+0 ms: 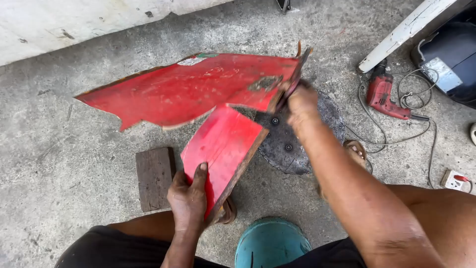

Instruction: The person uses a pair of shears to cut a red painted cardboard sheet that is resting on a metal stool. They hold the cardboard with one hand and cut along the edges with the other, removing sections of the material.

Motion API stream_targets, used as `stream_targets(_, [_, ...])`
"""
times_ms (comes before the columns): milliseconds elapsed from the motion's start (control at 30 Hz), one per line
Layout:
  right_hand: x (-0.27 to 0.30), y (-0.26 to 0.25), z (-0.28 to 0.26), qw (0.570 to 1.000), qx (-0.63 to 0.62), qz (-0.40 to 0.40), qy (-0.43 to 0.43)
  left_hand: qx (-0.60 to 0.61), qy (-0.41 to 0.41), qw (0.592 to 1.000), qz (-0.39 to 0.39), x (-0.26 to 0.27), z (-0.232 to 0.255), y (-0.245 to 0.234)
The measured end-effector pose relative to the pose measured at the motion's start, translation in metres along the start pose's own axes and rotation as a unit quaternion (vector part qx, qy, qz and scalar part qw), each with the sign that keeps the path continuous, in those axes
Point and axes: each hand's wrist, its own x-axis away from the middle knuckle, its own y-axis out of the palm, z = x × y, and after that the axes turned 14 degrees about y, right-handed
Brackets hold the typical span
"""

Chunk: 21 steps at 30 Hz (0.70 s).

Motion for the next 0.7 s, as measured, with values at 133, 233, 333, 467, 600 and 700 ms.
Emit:
stream_targets(133, [0.058,-0.015,-0.074,0.996,-0.003,-0.069,-0.06,0.096,0.145,0.984,0.035,0.007,0.019,0.006])
stream_targets(233, [0.129,-0.043,-0.101,0.977,-0.101,-0.154,-0.111,0.302,0.145,0.942,-0.006,0.015,0.031,0.013])
stream_targets(333, [0.174,-0.08,-0.075,0.948,-0.098,-0.117,-0.279,0.306,0.182,0.933,-0.059,0.014,0.022,0.021])
stream_targets(467, [0.12,-0.15,0.019,0.938,-0.093,0.094,-0.319,0.036,0.149,0.975,-0.161,-0.015,0.005,0.021])
stream_targets(600, [0.076,-0.162,0.105,0.924,-0.111,0.189,-0.315,-0.217,0.111,0.933,-0.265,-0.035,0.041,0.004])
stream_targets(700, [0.082,-0.148,0.119,0.928,0.006,0.169,-0.332,-0.281,0.12,0.913,-0.27,-0.066,0.034,0.006])
